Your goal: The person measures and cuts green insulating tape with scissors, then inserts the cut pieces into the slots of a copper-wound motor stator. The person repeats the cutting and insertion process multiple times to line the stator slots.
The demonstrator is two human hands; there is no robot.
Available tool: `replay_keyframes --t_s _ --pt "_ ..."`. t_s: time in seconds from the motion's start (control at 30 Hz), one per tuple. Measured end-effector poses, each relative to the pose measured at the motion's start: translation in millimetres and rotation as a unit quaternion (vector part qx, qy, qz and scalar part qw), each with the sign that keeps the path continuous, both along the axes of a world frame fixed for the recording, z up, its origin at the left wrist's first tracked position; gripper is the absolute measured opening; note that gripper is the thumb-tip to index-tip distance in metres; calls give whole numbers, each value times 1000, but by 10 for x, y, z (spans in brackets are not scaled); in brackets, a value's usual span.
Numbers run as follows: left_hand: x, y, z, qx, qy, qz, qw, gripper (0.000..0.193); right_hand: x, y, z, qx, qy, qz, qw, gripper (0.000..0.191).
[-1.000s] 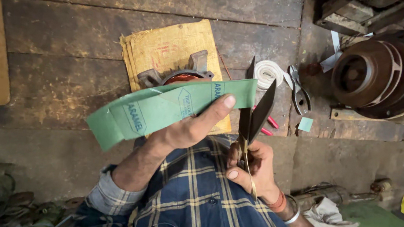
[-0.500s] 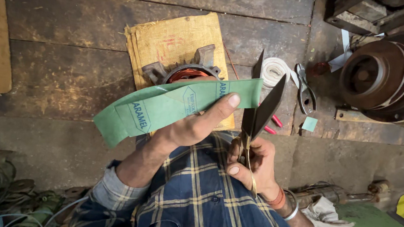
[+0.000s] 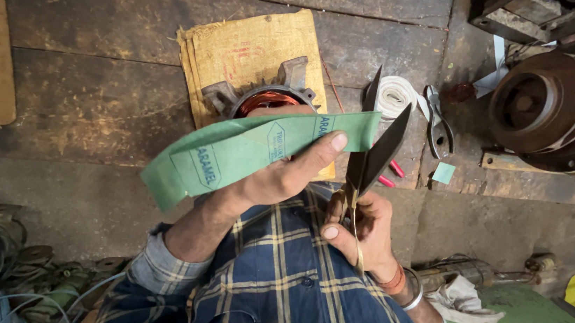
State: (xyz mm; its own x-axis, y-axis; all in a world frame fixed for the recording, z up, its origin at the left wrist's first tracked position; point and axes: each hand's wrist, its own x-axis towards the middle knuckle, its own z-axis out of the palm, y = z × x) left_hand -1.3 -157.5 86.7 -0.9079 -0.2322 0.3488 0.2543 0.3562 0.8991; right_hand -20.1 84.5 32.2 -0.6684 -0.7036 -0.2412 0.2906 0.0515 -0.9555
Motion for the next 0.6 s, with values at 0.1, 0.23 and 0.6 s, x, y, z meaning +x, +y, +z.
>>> replay_keyframes --t_s 0.1,0.23,0.6 --pt "-9 8 3 -96 94 -6 991 11 7 -8 2 7 -5 -9 1000 30" --pt "1 -11 -63 -75 53 16 996 3 11 -9 -22 6 -2 -10 1000 29" --pt "46 -2 -182 10 -29 -2 1000 3 86 55 -170 97 76 -39 992 28"
